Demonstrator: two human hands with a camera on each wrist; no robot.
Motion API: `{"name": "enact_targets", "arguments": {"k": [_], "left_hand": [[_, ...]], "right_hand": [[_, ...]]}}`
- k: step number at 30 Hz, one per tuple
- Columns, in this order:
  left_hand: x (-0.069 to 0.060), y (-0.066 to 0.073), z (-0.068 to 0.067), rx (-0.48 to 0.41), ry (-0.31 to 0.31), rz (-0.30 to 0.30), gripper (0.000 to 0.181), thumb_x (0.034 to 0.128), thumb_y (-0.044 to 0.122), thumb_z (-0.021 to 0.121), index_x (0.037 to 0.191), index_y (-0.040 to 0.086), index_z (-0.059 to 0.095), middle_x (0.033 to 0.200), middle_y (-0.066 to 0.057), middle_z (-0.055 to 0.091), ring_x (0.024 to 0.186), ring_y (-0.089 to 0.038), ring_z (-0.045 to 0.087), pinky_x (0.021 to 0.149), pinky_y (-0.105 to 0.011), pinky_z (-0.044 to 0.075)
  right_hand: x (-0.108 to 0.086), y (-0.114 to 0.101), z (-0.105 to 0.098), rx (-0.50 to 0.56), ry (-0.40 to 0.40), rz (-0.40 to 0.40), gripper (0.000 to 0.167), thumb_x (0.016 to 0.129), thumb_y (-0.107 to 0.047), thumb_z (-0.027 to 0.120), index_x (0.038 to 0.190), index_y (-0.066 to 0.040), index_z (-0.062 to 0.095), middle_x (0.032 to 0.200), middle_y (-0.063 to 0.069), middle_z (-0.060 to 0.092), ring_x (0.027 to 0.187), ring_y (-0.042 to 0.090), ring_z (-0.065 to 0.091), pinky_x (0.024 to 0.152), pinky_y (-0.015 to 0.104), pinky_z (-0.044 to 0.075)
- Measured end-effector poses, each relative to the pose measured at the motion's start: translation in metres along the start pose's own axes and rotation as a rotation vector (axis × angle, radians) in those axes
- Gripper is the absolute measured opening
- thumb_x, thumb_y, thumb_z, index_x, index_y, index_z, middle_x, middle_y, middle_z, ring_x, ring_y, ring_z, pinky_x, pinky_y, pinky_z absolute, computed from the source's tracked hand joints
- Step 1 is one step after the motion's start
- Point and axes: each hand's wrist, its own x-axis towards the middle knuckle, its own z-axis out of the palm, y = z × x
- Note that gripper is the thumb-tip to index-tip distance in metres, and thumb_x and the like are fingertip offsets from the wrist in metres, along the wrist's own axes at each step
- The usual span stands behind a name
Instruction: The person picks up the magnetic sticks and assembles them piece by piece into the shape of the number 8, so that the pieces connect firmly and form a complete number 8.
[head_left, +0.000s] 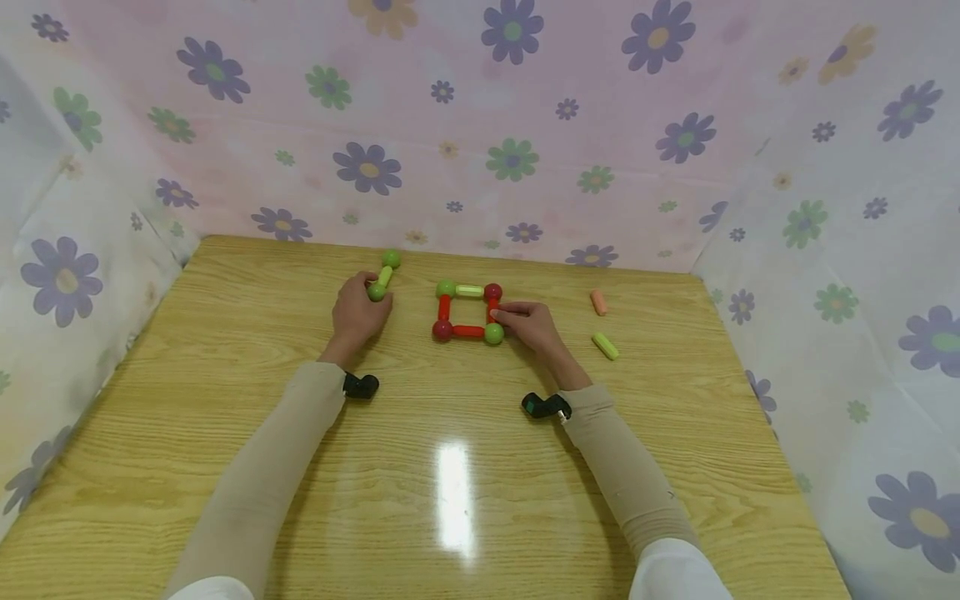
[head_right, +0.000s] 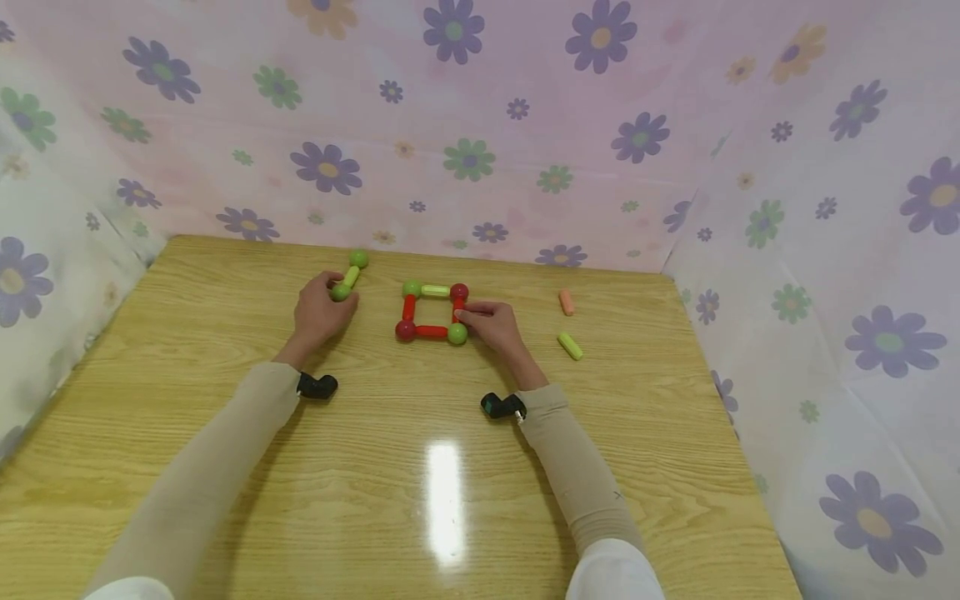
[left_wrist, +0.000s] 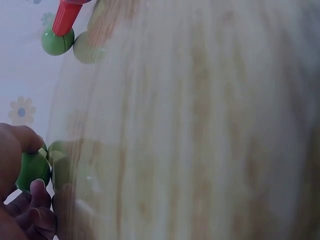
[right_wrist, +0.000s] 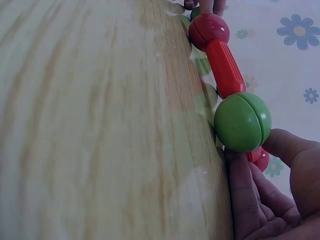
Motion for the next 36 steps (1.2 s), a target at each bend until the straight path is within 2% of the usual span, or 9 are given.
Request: {"name": "enact_targets", "arguments": {"k": [7,13,22,30,36], "left_hand": [[0.003,-0.004,0.001,-0.056,0.055,-0.008,0.044,0.0998,0.020,0.063,0.138,-0.002,0.056,0.131,-0.025,0.059,0.117,-0.041,0.058,0.095,-0.055,0.048],[0.006,-0.005,0.002,-0.070,0.056,-0.011,0.043,0.0995,0.020,0.062,0.137,-0.001,0.058,0.131,-0.024,0.060,0.116,-0.040,0.059,0.094,-0.055,0.048],[0.009,0.001,0.007,0.027,-0.002,0.010,0.042,0.1007,0.025,0.059,0.137,0.004,0.062,0.135,-0.024,0.055,0.106,-0.038,0.059,0.086,-0.053,0.049],[0.014,0.004,0.015,0.104,-0.025,0.033,0.041,0.1025,0.027,0.058,0.136,0.003,0.064,0.130,-0.022,0.056,0.100,-0.036,0.061,0.081,-0.050,0.051],[0.015,0.010,0.015,0.148,-0.055,0.036,0.041,0.1043,0.029,0.058,0.136,0.002,0.064,0.127,-0.022,0.055,0.097,-0.036,0.062,0.079,-0.049,0.053]], "right_hand": [[0.000,0.000,0.000,0.013,-0.002,0.006,0.042,0.096,-0.024,0.073,0.128,0.003,0.067,0.129,0.021,0.065,0.094,0.011,0.068,0.081,0.023,0.056],[0.000,0.001,-0.001,-0.001,0.002,-0.006,0.043,0.096,-0.026,0.074,0.127,0.002,0.068,0.128,0.020,0.066,0.094,0.013,0.068,0.080,0.023,0.056],[0.001,0.004,0.001,-0.023,0.006,-0.025,0.042,0.096,-0.027,0.073,0.127,0.001,0.068,0.128,0.019,0.067,0.099,0.016,0.068,0.082,0.024,0.055],[0.000,0.004,0.002,-0.018,0.009,-0.015,0.041,0.096,-0.026,0.073,0.127,0.001,0.068,0.128,0.019,0.066,0.099,0.016,0.068,0.082,0.023,0.055],[0.000,0.003,0.001,-0.020,0.007,-0.016,0.040,0.097,-0.025,0.072,0.126,0.002,0.068,0.128,0.019,0.066,0.101,0.018,0.068,0.083,0.024,0.056]]}}
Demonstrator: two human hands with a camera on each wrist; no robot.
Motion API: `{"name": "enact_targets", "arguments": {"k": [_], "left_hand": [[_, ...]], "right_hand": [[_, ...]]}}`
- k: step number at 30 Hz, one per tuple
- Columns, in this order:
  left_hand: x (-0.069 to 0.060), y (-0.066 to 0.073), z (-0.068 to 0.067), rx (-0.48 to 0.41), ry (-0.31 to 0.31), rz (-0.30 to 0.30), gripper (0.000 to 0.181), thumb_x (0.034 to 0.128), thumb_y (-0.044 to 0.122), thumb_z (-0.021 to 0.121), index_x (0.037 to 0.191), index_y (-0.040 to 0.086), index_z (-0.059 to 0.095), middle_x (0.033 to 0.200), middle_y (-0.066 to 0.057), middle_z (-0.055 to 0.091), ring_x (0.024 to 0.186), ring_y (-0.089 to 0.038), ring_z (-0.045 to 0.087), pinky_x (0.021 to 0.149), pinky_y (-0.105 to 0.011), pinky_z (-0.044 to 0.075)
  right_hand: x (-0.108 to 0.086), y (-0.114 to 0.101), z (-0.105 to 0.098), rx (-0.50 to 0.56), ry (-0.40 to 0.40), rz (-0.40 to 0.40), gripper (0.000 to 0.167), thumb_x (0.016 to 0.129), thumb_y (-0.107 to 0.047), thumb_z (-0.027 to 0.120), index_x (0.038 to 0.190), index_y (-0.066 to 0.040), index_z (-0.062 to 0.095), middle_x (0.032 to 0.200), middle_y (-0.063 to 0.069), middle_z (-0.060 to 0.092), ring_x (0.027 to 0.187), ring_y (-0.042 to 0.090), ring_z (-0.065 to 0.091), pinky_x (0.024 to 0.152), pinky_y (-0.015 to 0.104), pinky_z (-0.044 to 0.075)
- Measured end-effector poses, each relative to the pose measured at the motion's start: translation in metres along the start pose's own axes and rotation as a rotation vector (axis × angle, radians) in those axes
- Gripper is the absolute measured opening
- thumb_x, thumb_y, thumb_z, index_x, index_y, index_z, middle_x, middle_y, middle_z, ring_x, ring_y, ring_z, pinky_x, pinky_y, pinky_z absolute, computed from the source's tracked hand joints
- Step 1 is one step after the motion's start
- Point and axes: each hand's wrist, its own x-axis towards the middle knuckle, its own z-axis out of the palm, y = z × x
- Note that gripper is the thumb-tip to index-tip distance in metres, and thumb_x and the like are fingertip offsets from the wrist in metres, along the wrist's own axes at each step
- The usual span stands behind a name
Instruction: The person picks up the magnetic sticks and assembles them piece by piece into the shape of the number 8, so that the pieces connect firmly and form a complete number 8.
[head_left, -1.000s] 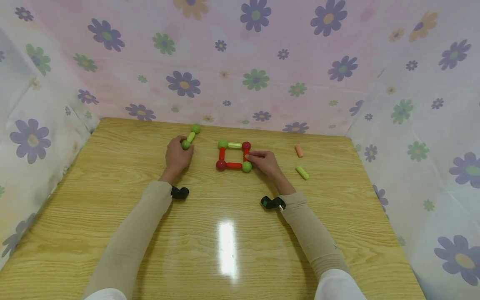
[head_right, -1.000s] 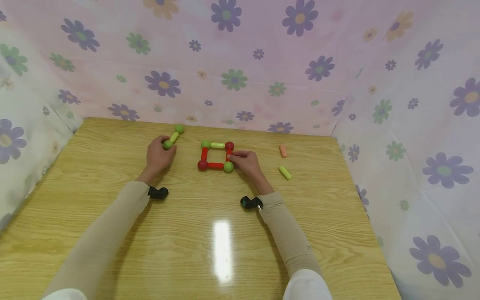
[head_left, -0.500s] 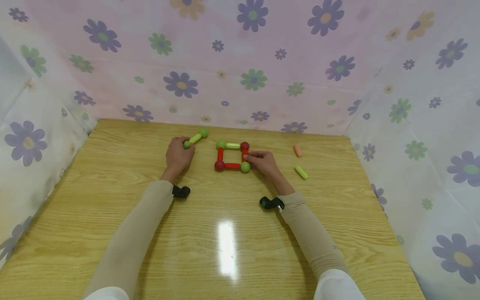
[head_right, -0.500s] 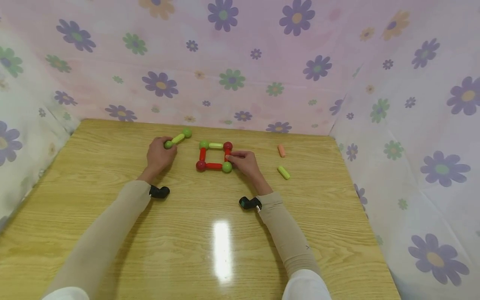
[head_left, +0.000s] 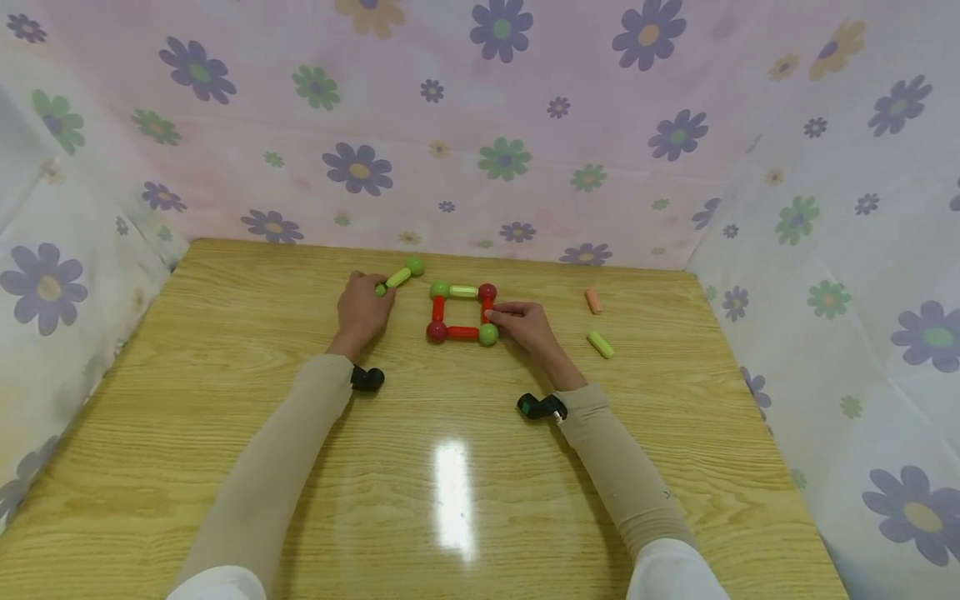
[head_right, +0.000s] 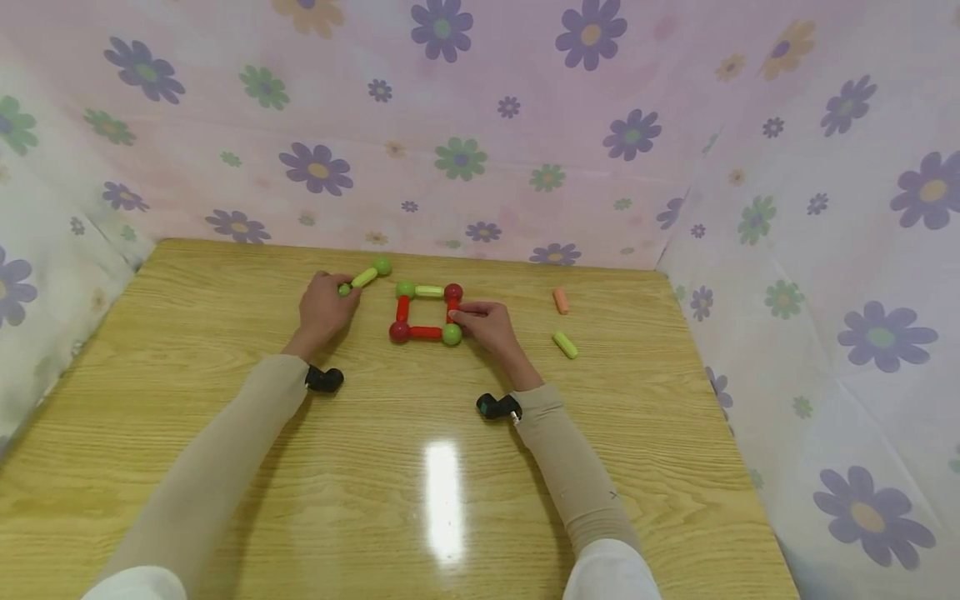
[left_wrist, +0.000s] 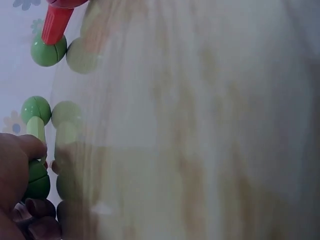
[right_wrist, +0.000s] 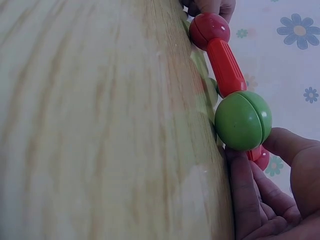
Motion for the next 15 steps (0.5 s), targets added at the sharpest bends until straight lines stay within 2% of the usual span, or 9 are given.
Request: {"name": "enact_targets", "arguments": {"k": [8,12,15], "left_hand": [[0.0036,0.0061,0.0003,0.069,-0.015,0.024,0.043,0.1011,0.033,0.064,0.132,0.003,0.067,0.122,-0.022,0.056,0.099,-0.034,0.061,0.078,-0.048,0.052],[0.0052,0.0066,0.0009,0.063,-0.026,0.021,0.047,0.0999,0.034,0.066,0.135,0.002,0.063,0.125,-0.024,0.054,0.101,-0.036,0.061,0.081,-0.050,0.052],[0.0067,0.0046,0.0013,0.022,-0.011,0.018,0.051,0.0983,0.033,0.069,0.137,0.001,0.060,0.130,-0.026,0.052,0.104,-0.039,0.060,0.086,-0.052,0.052]], "right_hand": [[0.0033,0.0039,-0.0001,0.014,0.003,-0.013,0.041,0.096,-0.024,0.074,0.126,0.002,0.068,0.127,0.020,0.067,0.095,0.014,0.069,0.081,0.023,0.056],[0.0026,0.0036,-0.0002,0.004,0.000,-0.013,0.041,0.096,-0.025,0.073,0.126,0.001,0.068,0.127,0.019,0.067,0.094,0.014,0.069,0.081,0.024,0.056],[0.0026,0.0030,-0.0004,0.002,0.003,-0.007,0.040,0.096,-0.025,0.074,0.126,0.001,0.069,0.126,0.019,0.067,0.095,0.014,0.069,0.081,0.024,0.056]]}}
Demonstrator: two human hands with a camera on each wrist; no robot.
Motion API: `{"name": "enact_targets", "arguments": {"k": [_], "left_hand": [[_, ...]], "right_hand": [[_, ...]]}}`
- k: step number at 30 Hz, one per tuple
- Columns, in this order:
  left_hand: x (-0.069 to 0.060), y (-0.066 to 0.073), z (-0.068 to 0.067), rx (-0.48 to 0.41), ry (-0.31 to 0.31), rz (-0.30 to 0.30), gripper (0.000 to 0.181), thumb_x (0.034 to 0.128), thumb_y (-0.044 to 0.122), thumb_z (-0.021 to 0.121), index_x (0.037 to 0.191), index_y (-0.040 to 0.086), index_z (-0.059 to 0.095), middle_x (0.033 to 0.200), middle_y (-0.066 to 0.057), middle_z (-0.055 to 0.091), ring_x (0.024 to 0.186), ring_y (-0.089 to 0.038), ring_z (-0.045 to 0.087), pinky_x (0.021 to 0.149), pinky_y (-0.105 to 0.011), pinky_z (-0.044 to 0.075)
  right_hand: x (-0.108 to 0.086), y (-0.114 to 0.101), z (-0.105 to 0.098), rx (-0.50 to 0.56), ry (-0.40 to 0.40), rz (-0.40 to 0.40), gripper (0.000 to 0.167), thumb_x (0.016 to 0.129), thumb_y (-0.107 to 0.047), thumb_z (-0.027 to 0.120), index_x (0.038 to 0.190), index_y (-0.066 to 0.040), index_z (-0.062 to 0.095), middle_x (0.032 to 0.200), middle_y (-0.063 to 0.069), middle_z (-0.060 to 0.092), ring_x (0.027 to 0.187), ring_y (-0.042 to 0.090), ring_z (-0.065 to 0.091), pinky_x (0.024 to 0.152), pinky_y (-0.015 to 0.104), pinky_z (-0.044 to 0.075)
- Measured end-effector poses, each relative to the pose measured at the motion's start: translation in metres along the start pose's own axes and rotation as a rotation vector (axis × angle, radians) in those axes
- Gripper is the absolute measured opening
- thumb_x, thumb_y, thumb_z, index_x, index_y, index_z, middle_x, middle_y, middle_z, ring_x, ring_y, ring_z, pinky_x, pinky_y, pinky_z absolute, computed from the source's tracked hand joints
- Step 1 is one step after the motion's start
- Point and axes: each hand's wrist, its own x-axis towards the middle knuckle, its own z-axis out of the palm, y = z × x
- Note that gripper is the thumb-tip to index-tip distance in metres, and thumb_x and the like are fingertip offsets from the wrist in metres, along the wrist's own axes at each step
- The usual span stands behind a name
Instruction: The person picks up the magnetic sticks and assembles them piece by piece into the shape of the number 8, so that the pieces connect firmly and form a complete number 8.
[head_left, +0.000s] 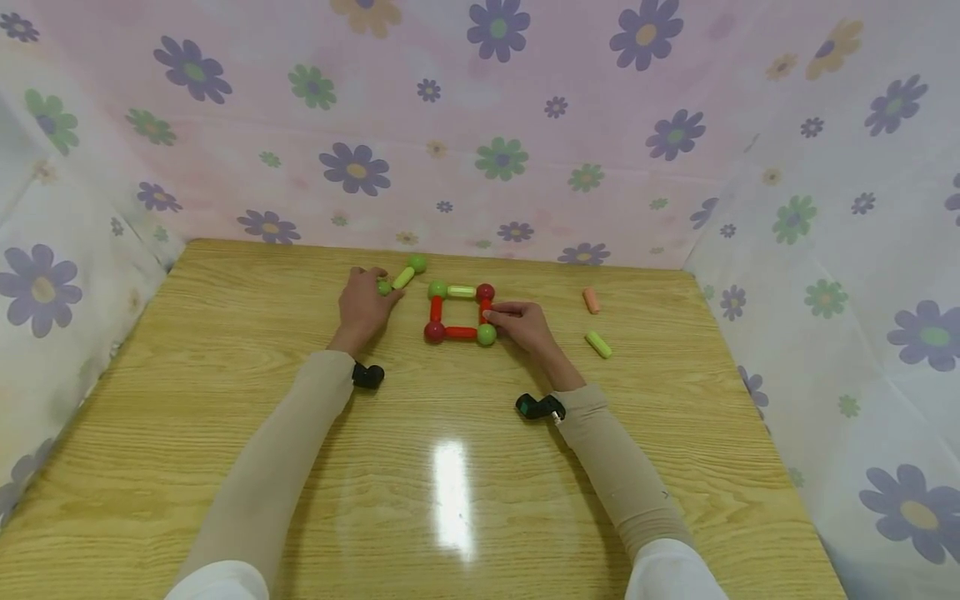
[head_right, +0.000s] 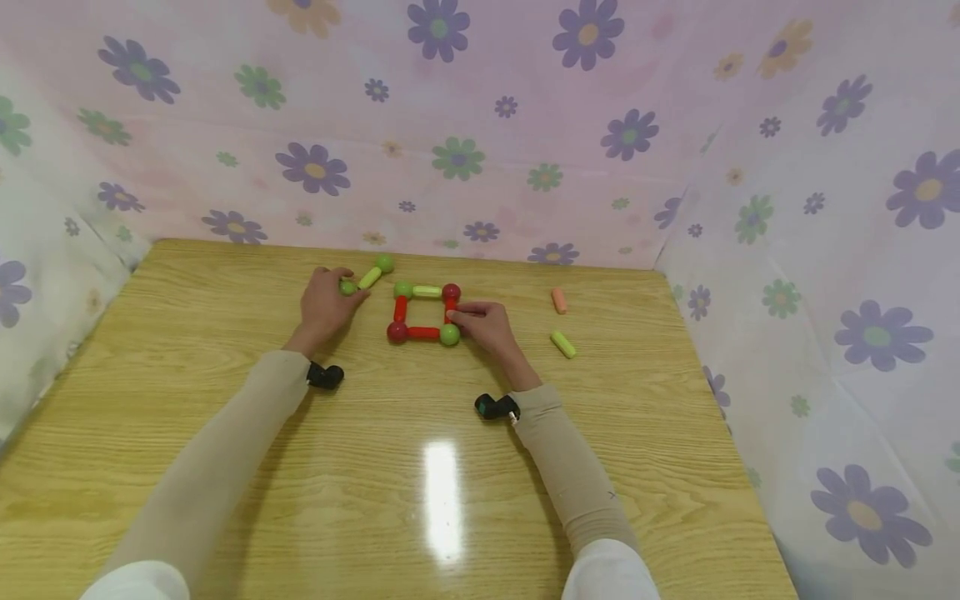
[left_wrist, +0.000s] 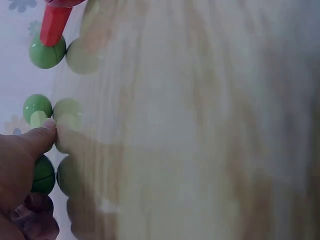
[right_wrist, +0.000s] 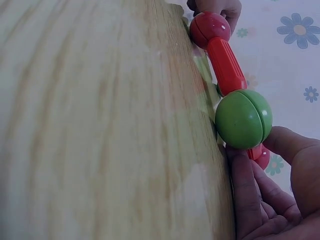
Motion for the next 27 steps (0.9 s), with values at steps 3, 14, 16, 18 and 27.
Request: {"name": "enact_targets", "arguments": {"k": [3,14,16,18,27], "left_hand": [[0.001,-0.003,-0.001,-0.077,0.027,0.007,0.052,0.0964,0.028,0.073,0.137,-0.002,0.058,0.133,-0.028,0.049,0.109,-0.041,0.058,0.093,-0.054,0.050],[-0.001,-0.003,-0.003,-0.317,0.104,-0.025,0.051,0.0952,0.007,0.070,0.140,-0.007,0.051,0.135,-0.030,0.044,0.120,-0.042,0.050,0.101,-0.051,0.047],[-0.001,-0.003,-0.002,-0.347,0.102,-0.032,0.051,0.0947,0.005,0.068,0.141,-0.006,0.050,0.136,-0.029,0.044,0.117,-0.040,0.050,0.100,-0.050,0.048],[0.001,-0.002,-0.002,-0.385,0.079,-0.038,0.055,0.0934,0.003,0.064,0.145,-0.005,0.046,0.140,-0.028,0.041,0.113,-0.038,0.052,0.097,-0.048,0.049],[0.009,0.004,0.002,-0.360,-0.025,0.080,0.067,0.0900,0.011,0.064,0.151,-0.006,0.041,0.147,-0.029,0.039,0.106,-0.034,0.053,0.092,-0.043,0.048]], "right_hand": [[0.001,0.000,0.000,-0.003,0.007,0.006,0.040,0.095,-0.026,0.074,0.126,0.001,0.069,0.127,0.018,0.067,0.096,0.015,0.069,0.081,0.024,0.056],[0.000,0.001,-0.001,0.007,0.009,-0.007,0.040,0.095,-0.025,0.074,0.125,0.002,0.069,0.126,0.019,0.067,0.099,0.017,0.069,0.083,0.025,0.056],[0.000,0.001,-0.001,0.007,0.004,-0.015,0.041,0.095,-0.025,0.074,0.126,0.002,0.069,0.126,0.019,0.067,0.098,0.016,0.069,0.082,0.024,0.056],[0.000,0.001,-0.001,0.006,0.003,-0.020,0.041,0.095,-0.025,0.074,0.126,0.002,0.069,0.126,0.019,0.068,0.096,0.015,0.069,0.082,0.024,0.056],[-0.001,0.001,0.000,0.005,0.001,-0.023,0.041,0.095,-0.025,0.074,0.126,0.003,0.069,0.124,0.020,0.068,0.093,0.014,0.070,0.083,0.025,0.057]]}}
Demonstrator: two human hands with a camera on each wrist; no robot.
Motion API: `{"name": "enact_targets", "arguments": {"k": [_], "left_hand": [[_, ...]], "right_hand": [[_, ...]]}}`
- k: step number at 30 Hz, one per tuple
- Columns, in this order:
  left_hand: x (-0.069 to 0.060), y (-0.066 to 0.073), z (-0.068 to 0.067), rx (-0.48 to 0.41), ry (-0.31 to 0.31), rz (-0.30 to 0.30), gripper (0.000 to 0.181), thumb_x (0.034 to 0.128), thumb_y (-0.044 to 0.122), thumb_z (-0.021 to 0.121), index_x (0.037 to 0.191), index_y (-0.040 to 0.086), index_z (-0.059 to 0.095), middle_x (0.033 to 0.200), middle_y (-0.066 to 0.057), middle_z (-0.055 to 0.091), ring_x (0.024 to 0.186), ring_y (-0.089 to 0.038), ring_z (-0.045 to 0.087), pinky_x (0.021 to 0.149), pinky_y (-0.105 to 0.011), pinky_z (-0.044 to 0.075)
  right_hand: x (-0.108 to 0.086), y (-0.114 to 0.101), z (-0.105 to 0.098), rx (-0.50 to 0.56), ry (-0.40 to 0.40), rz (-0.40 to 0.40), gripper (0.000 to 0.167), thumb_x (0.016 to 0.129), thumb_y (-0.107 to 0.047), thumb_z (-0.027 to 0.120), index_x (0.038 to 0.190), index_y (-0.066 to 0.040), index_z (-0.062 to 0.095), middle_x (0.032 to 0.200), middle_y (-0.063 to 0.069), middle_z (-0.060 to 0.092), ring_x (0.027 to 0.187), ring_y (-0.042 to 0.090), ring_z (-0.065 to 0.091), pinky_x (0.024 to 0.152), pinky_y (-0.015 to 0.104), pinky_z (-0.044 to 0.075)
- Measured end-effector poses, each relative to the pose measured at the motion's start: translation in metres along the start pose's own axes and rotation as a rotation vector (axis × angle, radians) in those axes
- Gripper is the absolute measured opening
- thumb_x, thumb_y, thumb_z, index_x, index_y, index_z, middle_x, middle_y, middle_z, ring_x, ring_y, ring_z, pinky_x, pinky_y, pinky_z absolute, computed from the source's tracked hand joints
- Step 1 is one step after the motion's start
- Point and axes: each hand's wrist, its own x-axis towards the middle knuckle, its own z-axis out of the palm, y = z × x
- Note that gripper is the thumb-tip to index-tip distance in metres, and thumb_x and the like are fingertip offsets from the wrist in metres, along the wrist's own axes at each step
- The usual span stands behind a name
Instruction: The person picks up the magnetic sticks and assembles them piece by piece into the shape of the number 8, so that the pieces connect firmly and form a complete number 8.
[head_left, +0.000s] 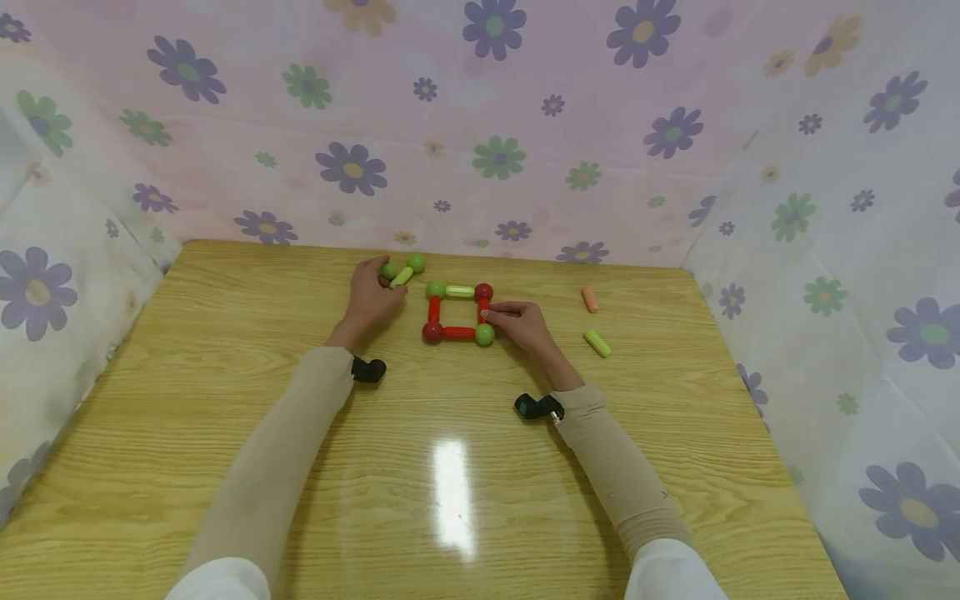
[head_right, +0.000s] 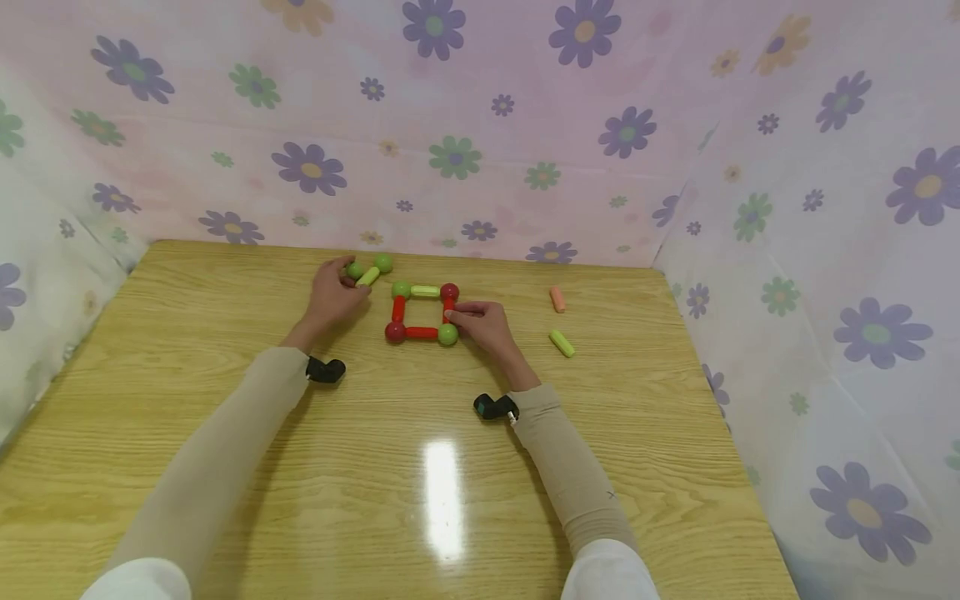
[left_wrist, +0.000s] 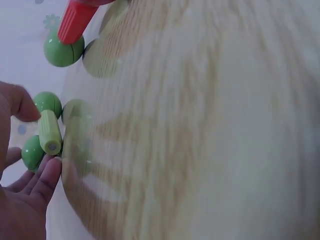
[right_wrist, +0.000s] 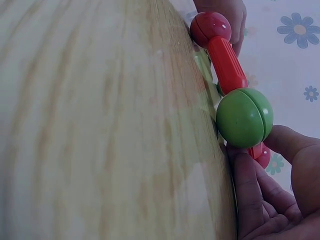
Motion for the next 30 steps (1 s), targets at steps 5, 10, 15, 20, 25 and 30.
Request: {"name": "enact_targets", "arguments": {"k": [5,10,15,20,25,30], "left_hand": [[0.004,0.001,0.008,0.005,-0.031,0.030,0.066,0.0916,0.006,0.062,0.152,-0.006,0.038,0.150,-0.027,0.039,0.115,-0.036,0.051,0.097,-0.045,0.048],[0.007,0.000,0.013,-0.005,-0.045,0.064,0.061,0.0929,-0.004,0.059,0.151,-0.006,0.040,0.147,-0.026,0.046,0.118,-0.038,0.053,0.100,-0.046,0.049],[0.006,0.003,0.013,-0.008,-0.093,0.083,0.064,0.0899,-0.011,0.052,0.152,-0.005,0.039,0.156,-0.024,0.039,0.133,-0.041,0.047,0.107,-0.048,0.044],[0.006,0.004,0.013,0.049,-0.133,0.089,0.066,0.0897,-0.011,0.049,0.154,-0.001,0.038,0.165,-0.022,0.024,0.150,-0.042,0.028,0.117,-0.049,0.034],[0.002,0.005,0.014,0.017,-0.110,0.073,0.069,0.0881,-0.011,0.054,0.155,0.001,0.038,0.160,-0.022,0.021,0.124,-0.034,0.049,0.101,-0.044,0.047],[-0.004,0.006,0.017,-0.032,-0.056,0.053,0.059,0.0875,-0.008,0.057,0.145,-0.003,0.046,0.145,-0.023,0.036,0.110,-0.031,0.050,0.090,-0.041,0.048]], "right_hand": [[0.001,0.001,0.001,0.005,-0.005,0.000,0.040,0.095,-0.024,0.074,0.124,0.002,0.069,0.123,0.020,0.069,0.089,0.011,0.069,0.080,0.023,0.056],[0.001,0.001,0.001,0.009,-0.011,0.002,0.040,0.095,-0.025,0.074,0.124,0.002,0.069,0.123,0.020,0.069,0.089,0.011,0.069,0.079,0.023,0.057],[0.001,0.001,0.001,0.003,-0.011,0.004,0.041,0.095,-0.026,0.075,0.124,0.001,0.070,0.123,0.019,0.069,0.093,0.014,0.070,0.081,0.025,0.057],[0.001,0.000,0.001,0.002,-0.010,0.005,0.041,0.095,-0.026,0.075,0.124,0.001,0.069,0.123,0.019,0.068,0.096,0.016,0.069,0.082,0.025,0.056],[0.002,0.001,0.000,-0.005,-0.005,0.003,0.041,0.095,-0.027,0.075,0.124,0.001,0.070,0.124,0.019,0.068,0.096,0.016,0.069,0.083,0.027,0.057],[0.002,0.001,-0.001,-0.008,-0.001,0.005,0.041,0.094,-0.027,0.075,0.123,0.001,0.070,0.124,0.018,0.068,0.100,0.019,0.069,0.084,0.027,0.056]]}}
